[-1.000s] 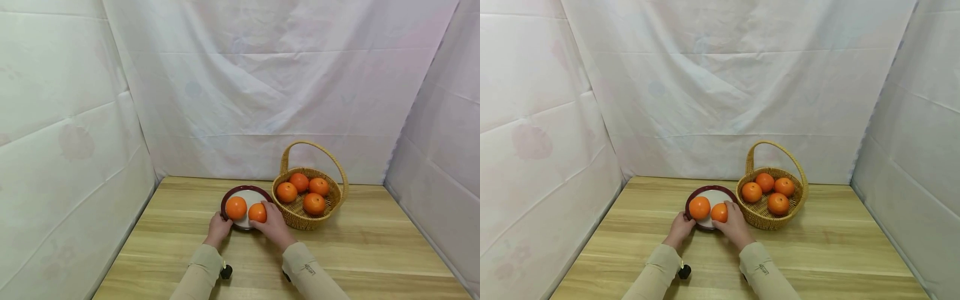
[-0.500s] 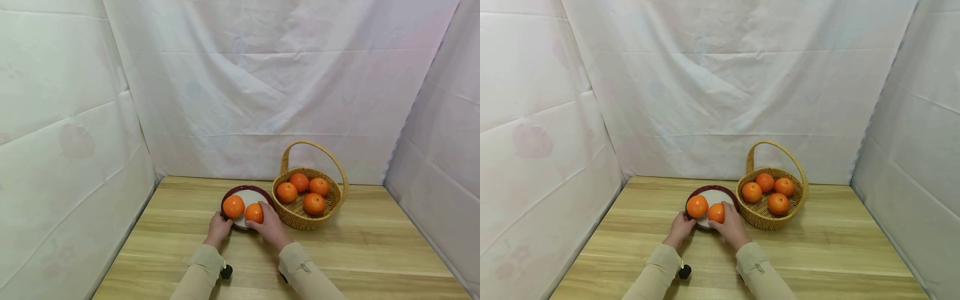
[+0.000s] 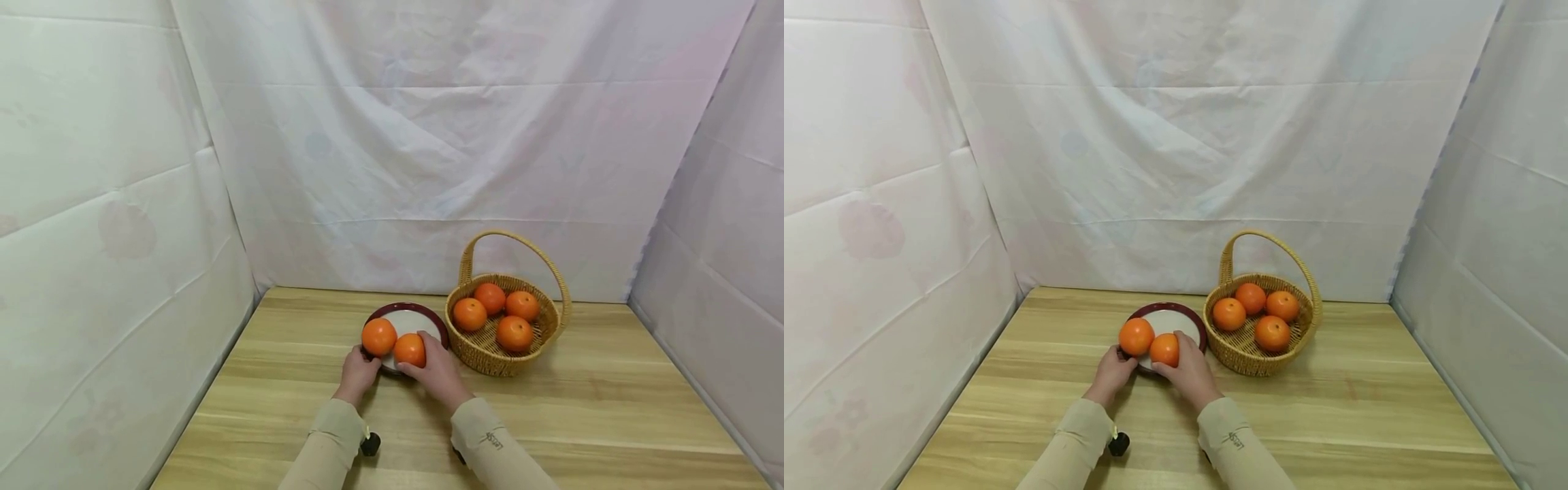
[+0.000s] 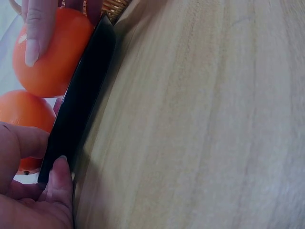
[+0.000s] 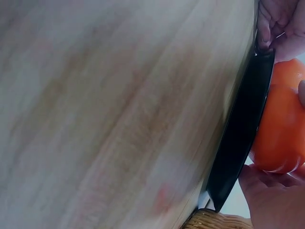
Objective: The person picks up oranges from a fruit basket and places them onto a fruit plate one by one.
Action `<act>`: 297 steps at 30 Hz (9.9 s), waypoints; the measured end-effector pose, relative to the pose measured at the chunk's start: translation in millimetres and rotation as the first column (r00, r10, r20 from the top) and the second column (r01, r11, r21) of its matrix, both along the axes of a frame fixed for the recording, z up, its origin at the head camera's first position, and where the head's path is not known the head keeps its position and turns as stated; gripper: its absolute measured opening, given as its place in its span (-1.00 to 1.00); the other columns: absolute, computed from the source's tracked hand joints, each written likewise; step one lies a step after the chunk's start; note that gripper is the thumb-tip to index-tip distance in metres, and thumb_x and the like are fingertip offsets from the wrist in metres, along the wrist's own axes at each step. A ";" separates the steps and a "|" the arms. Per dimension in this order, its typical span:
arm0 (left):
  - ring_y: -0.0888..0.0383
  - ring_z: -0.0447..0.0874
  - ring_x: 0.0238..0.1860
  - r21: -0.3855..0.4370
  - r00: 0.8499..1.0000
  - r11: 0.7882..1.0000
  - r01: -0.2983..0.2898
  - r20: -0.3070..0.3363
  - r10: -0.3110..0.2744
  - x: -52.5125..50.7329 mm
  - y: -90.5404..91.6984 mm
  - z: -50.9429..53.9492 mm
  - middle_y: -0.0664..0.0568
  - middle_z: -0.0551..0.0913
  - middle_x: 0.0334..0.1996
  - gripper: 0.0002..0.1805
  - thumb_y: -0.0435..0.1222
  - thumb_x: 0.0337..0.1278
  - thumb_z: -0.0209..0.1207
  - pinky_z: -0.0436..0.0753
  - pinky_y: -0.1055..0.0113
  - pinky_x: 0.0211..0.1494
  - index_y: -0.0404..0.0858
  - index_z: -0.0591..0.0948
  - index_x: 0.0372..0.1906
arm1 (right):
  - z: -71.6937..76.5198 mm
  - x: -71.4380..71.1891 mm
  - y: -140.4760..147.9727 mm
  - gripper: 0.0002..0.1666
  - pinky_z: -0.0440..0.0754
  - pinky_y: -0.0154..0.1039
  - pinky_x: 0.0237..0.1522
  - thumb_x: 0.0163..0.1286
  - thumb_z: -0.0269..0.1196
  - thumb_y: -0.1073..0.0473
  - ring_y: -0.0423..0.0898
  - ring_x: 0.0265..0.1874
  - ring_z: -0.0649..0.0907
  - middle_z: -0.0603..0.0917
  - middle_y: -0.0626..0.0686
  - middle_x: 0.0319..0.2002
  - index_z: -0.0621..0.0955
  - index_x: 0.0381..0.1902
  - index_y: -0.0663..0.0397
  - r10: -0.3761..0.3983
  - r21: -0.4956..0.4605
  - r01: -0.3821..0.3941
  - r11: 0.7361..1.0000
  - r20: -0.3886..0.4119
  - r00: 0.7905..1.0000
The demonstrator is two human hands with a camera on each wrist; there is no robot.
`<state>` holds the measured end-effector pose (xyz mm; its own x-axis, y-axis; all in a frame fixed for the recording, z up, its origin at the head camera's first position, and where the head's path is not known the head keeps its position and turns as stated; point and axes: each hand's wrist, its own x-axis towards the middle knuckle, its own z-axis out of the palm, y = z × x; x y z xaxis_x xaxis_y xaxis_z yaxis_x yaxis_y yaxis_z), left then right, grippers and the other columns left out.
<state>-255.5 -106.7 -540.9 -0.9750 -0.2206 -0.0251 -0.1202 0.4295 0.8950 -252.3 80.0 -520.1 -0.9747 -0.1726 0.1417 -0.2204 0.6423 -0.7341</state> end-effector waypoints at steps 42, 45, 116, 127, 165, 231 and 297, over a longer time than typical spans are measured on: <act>0.01 0.55 -0.25 0.005 0.999 1.000 0.020 0.039 -0.021 -3.5 -0.3 -0.1 -0.21 0.62 -0.24 -0.53 -0.36 0.18 0.22 0.54 0.29 -0.21 -0.55 0.46 0.14 | 23.5 7.6 12.3 0.10 0.37 0.19 0.41 0.19 0.48 -0.16 0.18 0.44 0.39 0.37 0.22 0.47 0.26 0.53 0.13 0.033 0.023 -0.034 0.999 0.007 0.999; 0.01 0.54 -0.24 0.010 0.998 1.000 0.021 0.056 -0.022 -3.2 -0.5 0.4 -0.20 0.60 -0.23 -0.53 -0.36 0.19 0.21 0.53 0.29 -0.22 -0.55 0.45 0.14 | 28.0 7.9 18.3 0.02 0.38 0.18 0.40 0.23 0.45 -0.15 0.17 0.43 0.41 0.40 0.20 0.45 0.30 0.50 0.14 0.012 0.018 -0.012 1.000 -0.011 1.000; 0.03 0.54 -0.20 0.072 0.995 0.997 0.012 0.099 -0.019 -4.0 -0.2 -1.2 -0.21 0.61 -0.14 -0.50 -0.35 0.26 0.18 0.55 0.27 -0.19 -0.52 0.41 0.24 | 39.2 -31.6 140.2 -0.05 0.21 0.48 0.31 0.43 0.21 -0.07 0.57 0.42 0.02 0.03 0.62 0.39 0.09 0.46 0.45 -0.397 0.215 0.383 0.898 0.021 0.918; 0.03 0.55 -0.22 0.060 0.995 0.998 0.012 0.098 -0.018 -2.1 0.2 0.1 -0.21 0.62 -0.16 -0.52 -0.35 0.26 0.19 0.54 0.28 -0.21 -0.51 0.43 0.21 | 45.8 -38.4 139.4 0.02 0.23 0.54 0.24 0.46 0.15 -0.13 0.69 0.38 0.00 -0.08 0.72 0.37 -0.02 0.49 0.46 -0.417 0.301 0.357 0.884 0.167 0.893; 0.01 0.56 -0.16 0.063 0.994 0.998 0.020 0.105 -0.026 -1.8 -1.5 0.4 -0.23 0.62 -0.10 -0.52 -0.33 0.27 0.18 0.58 0.22 -0.12 -0.50 0.43 0.21 | 36.4 -38.6 137.7 -0.19 0.45 0.42 0.09 0.39 0.23 0.03 0.60 0.14 0.41 0.34 0.60 0.16 0.23 0.33 0.52 -0.406 0.411 0.354 0.840 0.045 0.913; 0.03 0.56 -0.20 0.071 0.995 0.997 0.010 0.095 -0.017 -3.1 -0.5 0.7 -0.22 0.62 -0.15 -0.48 -0.36 0.27 0.16 0.56 0.28 -0.20 -0.54 0.40 0.25 | 42.5 -8.5 86.8 -0.12 0.31 0.30 0.28 0.19 0.47 0.05 0.32 0.26 0.31 0.32 0.31 0.31 0.36 0.40 0.11 -0.312 -0.073 0.303 0.950 -0.213 0.926; -0.22 0.53 0.18 0.110 0.997 0.994 0.001 0.072 -0.009 -2.8 3.0 2.7 -0.43 0.55 0.16 -0.47 -0.45 0.27 0.03 0.51 -0.10 0.29 -0.62 0.37 0.30 | 6.8 5.9 15.4 -0.11 0.50 0.15 0.29 0.20 0.50 0.02 0.15 0.28 0.51 0.41 0.16 0.36 0.41 0.43 0.08 0.087 0.130 -0.071 0.989 -0.119 0.989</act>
<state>-258.3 -103.7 -538.1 -0.9709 -0.2075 -0.1192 -0.1841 0.3296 0.9260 -246.3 95.3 -513.2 -0.9336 -0.2721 0.2332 -0.3584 0.7044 -0.6127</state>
